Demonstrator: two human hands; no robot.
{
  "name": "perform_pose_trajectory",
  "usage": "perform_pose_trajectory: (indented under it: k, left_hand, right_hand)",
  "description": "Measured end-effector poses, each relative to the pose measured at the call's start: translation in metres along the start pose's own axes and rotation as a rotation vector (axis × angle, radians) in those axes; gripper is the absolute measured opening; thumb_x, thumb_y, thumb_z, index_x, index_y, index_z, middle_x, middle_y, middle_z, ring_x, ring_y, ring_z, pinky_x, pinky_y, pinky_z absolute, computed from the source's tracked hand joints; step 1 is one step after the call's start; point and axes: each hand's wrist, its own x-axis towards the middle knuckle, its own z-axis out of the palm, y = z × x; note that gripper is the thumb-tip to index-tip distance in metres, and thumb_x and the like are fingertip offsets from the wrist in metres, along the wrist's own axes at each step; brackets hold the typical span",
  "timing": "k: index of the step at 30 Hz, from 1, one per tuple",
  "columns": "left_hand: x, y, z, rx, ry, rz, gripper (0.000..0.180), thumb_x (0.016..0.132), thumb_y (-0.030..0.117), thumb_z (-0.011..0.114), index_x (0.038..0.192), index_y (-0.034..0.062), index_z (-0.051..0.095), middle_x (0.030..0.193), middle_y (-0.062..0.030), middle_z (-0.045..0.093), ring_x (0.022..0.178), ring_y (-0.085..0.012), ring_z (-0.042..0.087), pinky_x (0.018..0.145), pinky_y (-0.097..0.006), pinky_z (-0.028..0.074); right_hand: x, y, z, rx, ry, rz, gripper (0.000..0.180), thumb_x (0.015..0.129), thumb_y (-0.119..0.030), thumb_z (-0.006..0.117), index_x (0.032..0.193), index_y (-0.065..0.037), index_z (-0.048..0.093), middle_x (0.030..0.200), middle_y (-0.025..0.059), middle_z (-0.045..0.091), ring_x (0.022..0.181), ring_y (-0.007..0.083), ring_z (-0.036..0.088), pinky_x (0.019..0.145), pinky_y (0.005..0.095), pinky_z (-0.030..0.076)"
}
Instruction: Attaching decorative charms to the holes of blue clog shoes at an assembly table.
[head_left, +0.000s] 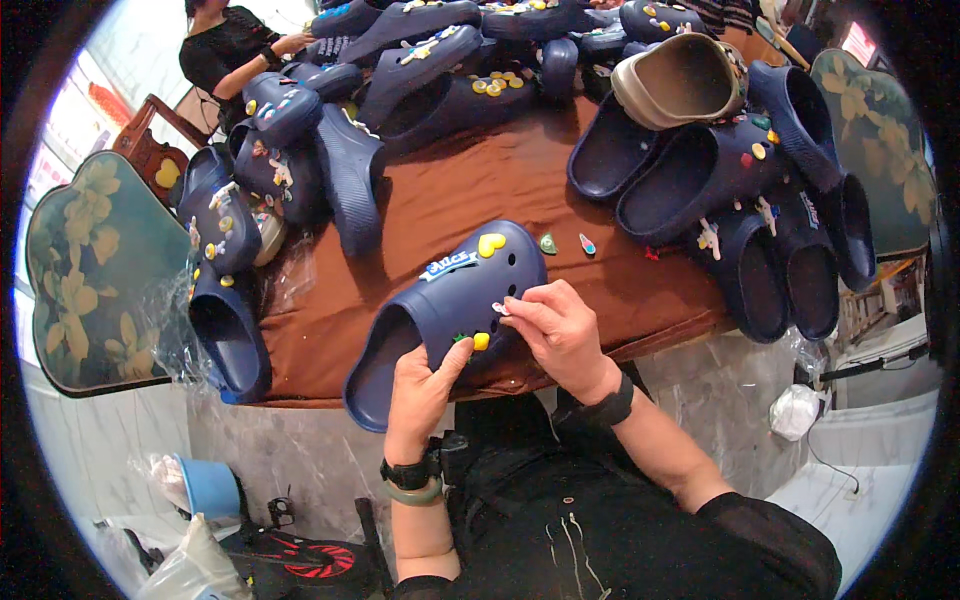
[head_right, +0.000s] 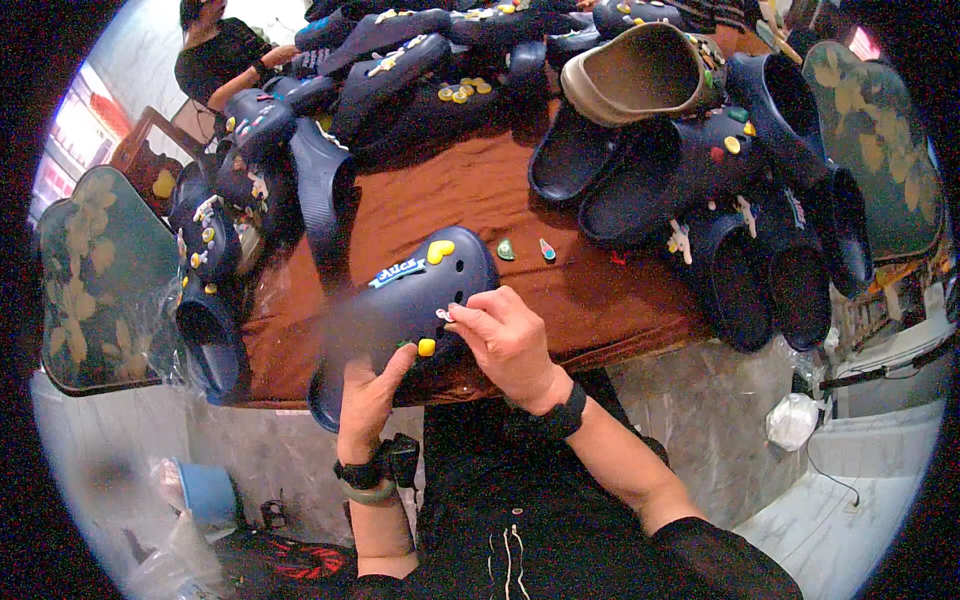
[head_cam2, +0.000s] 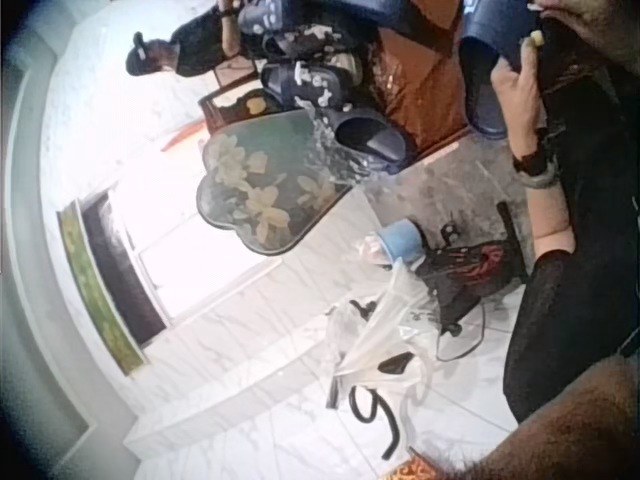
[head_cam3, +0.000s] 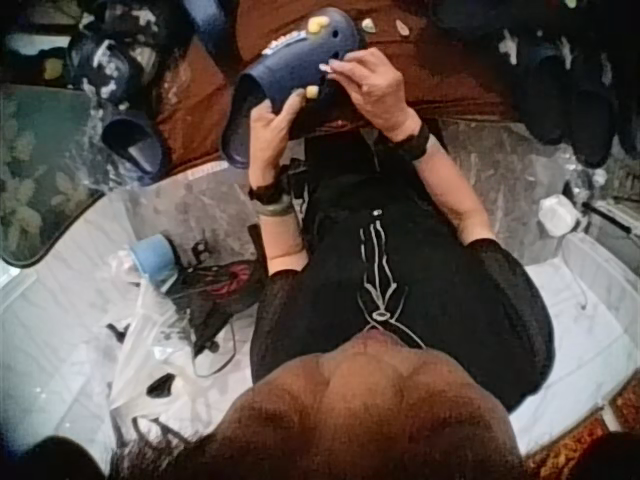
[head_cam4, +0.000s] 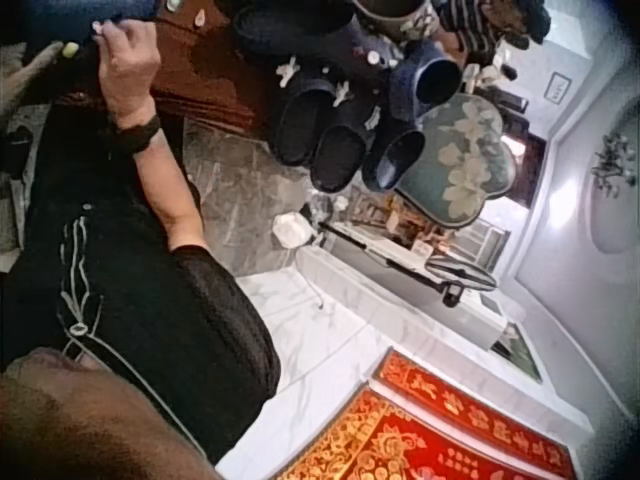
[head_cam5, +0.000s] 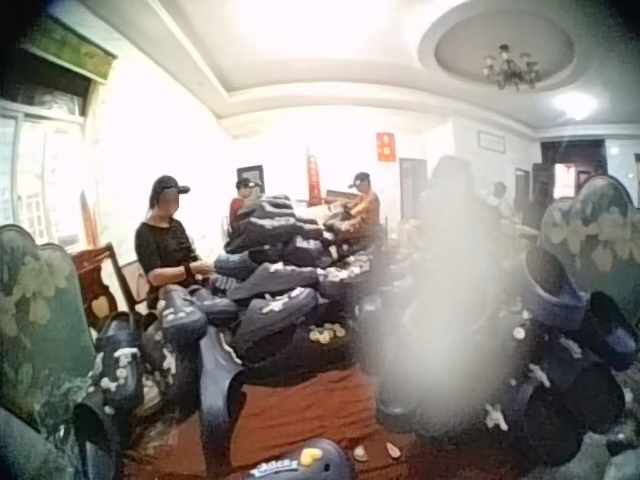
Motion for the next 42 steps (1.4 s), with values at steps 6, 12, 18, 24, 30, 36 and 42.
perform_pose_trajectory:
  k: [6, 12, 18, 24, 30, 36, 42]
  left_hand:
    - [0.001, 0.001, 0.000, -0.030, -0.007, 0.010, 0.026, 0.096, 0.020, 0.067, 0.109, -0.0023, 0.069, 0.100, -0.0024, 0.071, 0.088, -0.0080, 0.062, 0.080, -0.026, 0.051]
    - [0.001, -0.001, 0.000, 0.002, 0.019, 0.020, 0.026, 0.096, 0.019, 0.067, 0.107, -0.0036, 0.070, 0.098, -0.0021, 0.071, 0.086, -0.0078, 0.062, 0.078, -0.025, 0.051]
    - [0.001, 0.002, 0.002, -0.030, 0.026, 0.011, 0.024, 0.095, 0.019, 0.067, 0.106, -0.0030, 0.070, 0.096, -0.0011, 0.071, 0.085, -0.0069, 0.061, 0.077, -0.025, 0.050]
    - [0.003, -0.003, -0.003, 0.000, -0.017, -0.048, 0.025, 0.096, 0.018, 0.066, 0.109, -0.0028, 0.069, 0.098, -0.0007, 0.070, 0.086, -0.0068, 0.060, 0.078, -0.025, 0.050]
    - [0.001, -0.002, -0.003, -0.038, -0.037, -0.018, 0.026, 0.096, 0.018, 0.066, 0.110, -0.0030, 0.068, 0.100, -0.0006, 0.070, 0.089, -0.0075, 0.060, 0.080, -0.025, 0.049]
    - [-0.002, -0.001, -0.005, 0.025, -0.054, -0.021, 0.028, 0.095, 0.020, 0.067, 0.111, -0.0027, 0.068, 0.101, 0.0000, 0.069, 0.090, -0.0079, 0.059, 0.081, -0.026, 0.048]
    - [-0.006, -0.001, -0.007, -0.026, -0.108, 0.008, 0.029, 0.095, 0.020, 0.068, 0.111, -0.0037, 0.067, 0.102, -0.0004, 0.069, 0.091, -0.0085, 0.058, 0.084, -0.026, 0.047]
  right_hand:
    - [-0.011, -0.019, -0.001, -0.244, -0.155, -0.152, 0.036, 0.075, -0.004, 0.064, 0.111, -0.001, 0.067, 0.093, 0.0083, 0.062, 0.082, 0.0254, 0.061, 0.069, 0.0354, 0.053]
    - [-0.018, -0.042, -0.006, -0.489, -0.336, -0.197, 0.047, 0.076, -0.011, 0.059, 0.119, 0.009, 0.061, 0.102, 0.0107, 0.060, 0.091, 0.0222, 0.058, 0.070, 0.0297, 0.049]
    - [-0.013, -0.061, 0.001, -0.840, -0.473, -0.337, 0.049, 0.077, -0.011, 0.059, 0.119, 0.014, 0.061, 0.103, 0.0160, 0.062, 0.095, 0.0253, 0.057, 0.076, 0.0316, 0.048]
    - [-0.002, -0.066, 0.004, -0.944, -0.617, -0.460, 0.048, 0.075, -0.014, 0.060, 0.112, 0.016, 0.064, 0.102, 0.0201, 0.062, 0.093, 0.0278, 0.055, 0.075, 0.0330, 0.048]
    - [0.007, -0.035, -0.013, -0.369, -0.533, -0.181, 0.027, 0.079, -0.012, 0.065, 0.098, 0.007, 0.068, 0.096, 0.0142, 0.066, 0.085, 0.0265, 0.061, 0.067, 0.0343, 0.051]
    - [0.024, 0.060, -0.050, -0.428, -0.132, 0.099, 0.016, 0.084, -0.011, 0.069, 0.099, -0.007, 0.065, 0.095, 0.0124, 0.062, 0.095, 0.0342, 0.061, 0.079, 0.0427, 0.052]
    - [0.012, 0.104, -0.056, -0.452, -0.229, 0.088, 0.019, 0.085, -0.011, 0.070, 0.103, -0.006, 0.069, 0.091, 0.0125, 0.064, 0.089, 0.0337, 0.063, 0.076, 0.0429, 0.052]
